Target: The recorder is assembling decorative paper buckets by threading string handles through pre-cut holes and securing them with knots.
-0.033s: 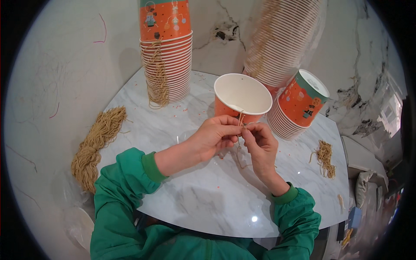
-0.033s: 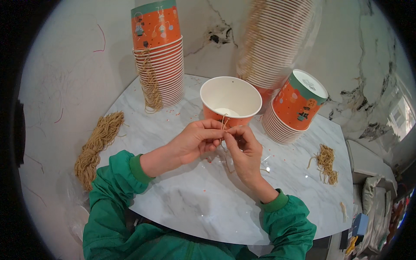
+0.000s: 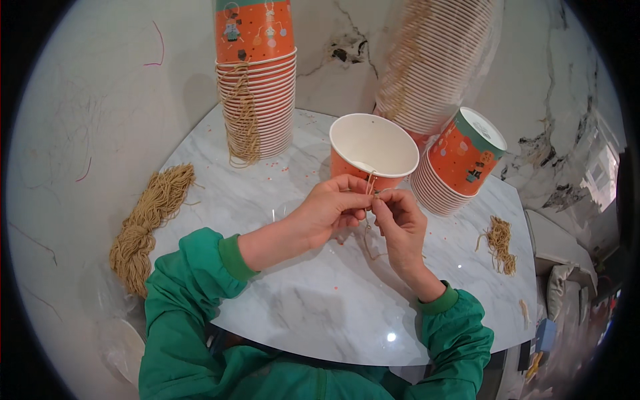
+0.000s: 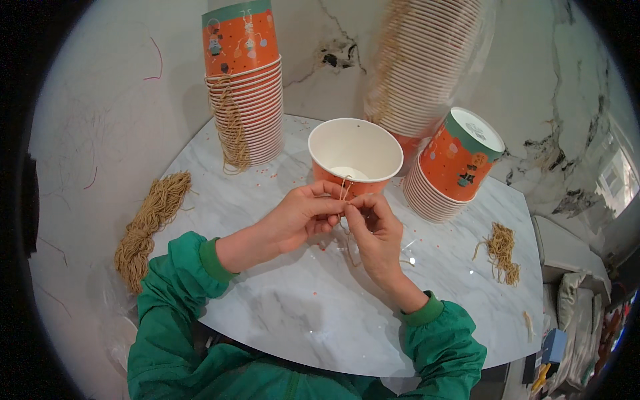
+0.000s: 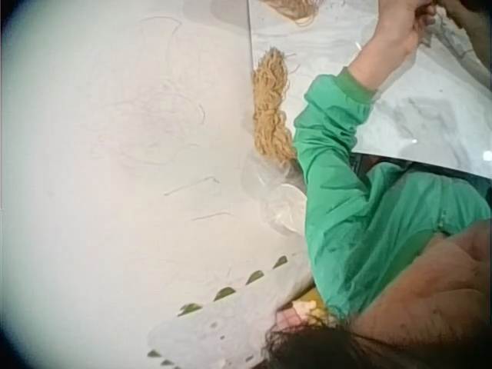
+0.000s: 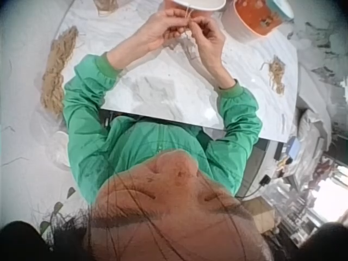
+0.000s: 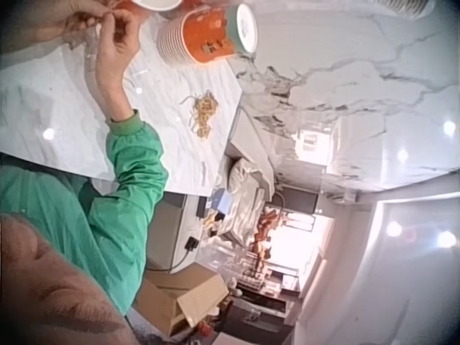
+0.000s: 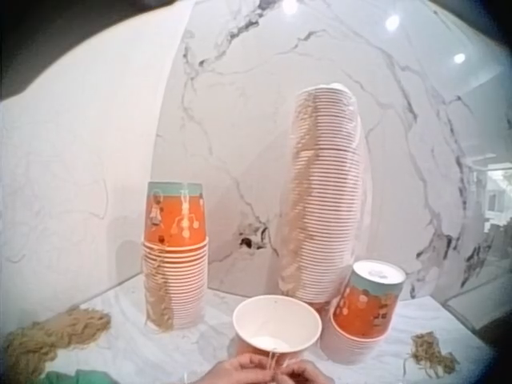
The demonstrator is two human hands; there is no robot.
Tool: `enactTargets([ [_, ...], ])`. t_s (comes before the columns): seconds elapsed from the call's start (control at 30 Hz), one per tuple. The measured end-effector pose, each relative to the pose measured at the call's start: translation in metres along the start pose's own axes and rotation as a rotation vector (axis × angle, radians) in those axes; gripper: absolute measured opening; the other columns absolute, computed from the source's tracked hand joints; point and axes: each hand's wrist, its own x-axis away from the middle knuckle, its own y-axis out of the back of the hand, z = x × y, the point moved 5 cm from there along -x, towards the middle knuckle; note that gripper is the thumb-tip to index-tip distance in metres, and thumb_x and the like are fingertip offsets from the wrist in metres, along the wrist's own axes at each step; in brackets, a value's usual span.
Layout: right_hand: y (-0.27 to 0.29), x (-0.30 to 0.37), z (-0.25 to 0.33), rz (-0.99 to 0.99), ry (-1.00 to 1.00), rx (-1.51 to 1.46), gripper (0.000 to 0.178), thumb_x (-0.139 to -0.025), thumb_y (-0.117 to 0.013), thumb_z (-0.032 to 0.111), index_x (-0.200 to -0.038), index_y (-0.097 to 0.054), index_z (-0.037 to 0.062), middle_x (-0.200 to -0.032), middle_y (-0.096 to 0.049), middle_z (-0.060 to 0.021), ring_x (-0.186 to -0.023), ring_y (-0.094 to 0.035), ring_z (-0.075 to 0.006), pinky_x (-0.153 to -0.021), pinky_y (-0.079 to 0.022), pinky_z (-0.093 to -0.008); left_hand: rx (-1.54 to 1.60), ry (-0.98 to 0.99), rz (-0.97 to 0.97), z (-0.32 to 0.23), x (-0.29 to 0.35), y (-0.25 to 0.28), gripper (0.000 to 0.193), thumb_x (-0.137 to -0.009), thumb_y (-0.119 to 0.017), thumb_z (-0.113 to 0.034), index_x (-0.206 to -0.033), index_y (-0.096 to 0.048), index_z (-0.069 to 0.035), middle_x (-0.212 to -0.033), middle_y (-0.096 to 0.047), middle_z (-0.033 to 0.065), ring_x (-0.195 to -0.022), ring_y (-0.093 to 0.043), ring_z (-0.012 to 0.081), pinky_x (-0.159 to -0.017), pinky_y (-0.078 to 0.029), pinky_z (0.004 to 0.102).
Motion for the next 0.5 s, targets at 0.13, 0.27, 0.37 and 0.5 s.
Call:
enactTargets([
  [0.13, -0.001, -0.001, -0.008, 0.017, -0.103, -0.064, 0.008, -0.097, -0.063, 0.005, -0.103, -0.059, 0.0007, -0.093, -0.06, 0.0024, -0.081, -0.056, -0.0032, -0.07, -0.045, -0.0191, -0.09, -0.138, -0.041, -0.007, 0.005, -0.002, 0.015, -0.093, -0.067, -0.009, -0.106, -0.06, -0.008, -0.087, -0.062, -0.0019, -0.07, -0.059, 0.0056, -0.058, -0.047, 0.0203],
  [0.27, -0.002, -0.001, -0.009, 0.028, -0.127, -0.061, 0.009, -0.097, -0.062, 0.008, -0.104, -0.059, 0.0019, -0.092, -0.059, 0.0026, -0.079, -0.054, -0.0026, -0.067, -0.044, -0.0182, -0.211, -0.243, -0.017, -0.014, 0.007, -0.003, 0.013, -0.092, -0.066, -0.007, -0.104, -0.06, -0.007, -0.087, -0.062, -0.0013, -0.071, -0.059, 0.0061, -0.058, -0.047, 0.0215],
  [0.37, -0.002, -0.002, -0.008, 0.02, -0.142, -0.048, 0.009, -0.098, -0.062, 0.008, -0.104, -0.059, 0.0022, -0.092, -0.059, 0.0032, -0.078, -0.054, -0.0026, -0.066, -0.043, -0.0182, -0.289, -0.27, -0.008, -0.016, 0.009, -0.004, 0.009, -0.092, -0.066, -0.01, -0.099, -0.061, -0.006, -0.086, -0.062, -0.0006, -0.072, -0.06, 0.0063, -0.058, -0.048, 0.0221],
  [0.5, -0.002, -0.007, -0.005, 0.001, -0.115, -0.009, 0.01, -0.097, -0.062, 0.009, -0.103, -0.06, 0.002, -0.091, -0.06, 0.0033, -0.077, -0.053, -0.0026, -0.066, -0.043, -0.0181, -0.332, -0.287, -0.053, -0.025, 0.011, -0.006, 0.01, -0.093, -0.066, -0.014, -0.094, -0.062, -0.005, -0.086, -0.062, 0.0, -0.072, -0.06, 0.0064, -0.058, -0.048, 0.0226],
])
